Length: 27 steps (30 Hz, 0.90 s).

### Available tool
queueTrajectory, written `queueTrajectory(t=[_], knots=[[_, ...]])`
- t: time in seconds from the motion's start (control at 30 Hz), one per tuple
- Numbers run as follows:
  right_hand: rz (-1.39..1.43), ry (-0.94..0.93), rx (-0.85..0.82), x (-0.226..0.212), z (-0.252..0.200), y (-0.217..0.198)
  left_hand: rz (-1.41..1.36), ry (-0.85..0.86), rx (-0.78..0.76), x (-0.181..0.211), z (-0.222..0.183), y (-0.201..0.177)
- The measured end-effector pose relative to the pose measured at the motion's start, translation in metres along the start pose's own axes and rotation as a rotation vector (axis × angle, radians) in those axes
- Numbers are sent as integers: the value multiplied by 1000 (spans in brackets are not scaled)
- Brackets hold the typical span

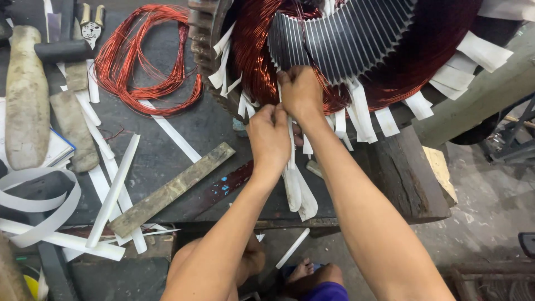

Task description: Repairing an electric motor by manually inserting and seating copper windings into the stator slots

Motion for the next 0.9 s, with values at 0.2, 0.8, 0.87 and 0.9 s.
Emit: queueTrajectory(t=[0.2,0.8,0.87,0.9], knots=[[-21,43,-50,8,13,-6,354,221,90,-19,15,2],[17,2,33,32,36,16,260,160,48,-51,52,-4],[31,-45,-12,24,14,4,328,192,25,-28,21,-8],[49,-92,-57,17,5,1,400,224,5,-15,8,-11]])
Point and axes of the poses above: each hand's wrist, its own z-axis towards the middle knuckle, its own y-axis out of the palm, x = y × z, the point moved 3 cm from there along z, towards the middle knuckle, and after that the axes turned 4 degrees about -y, right-handed, at the moved point
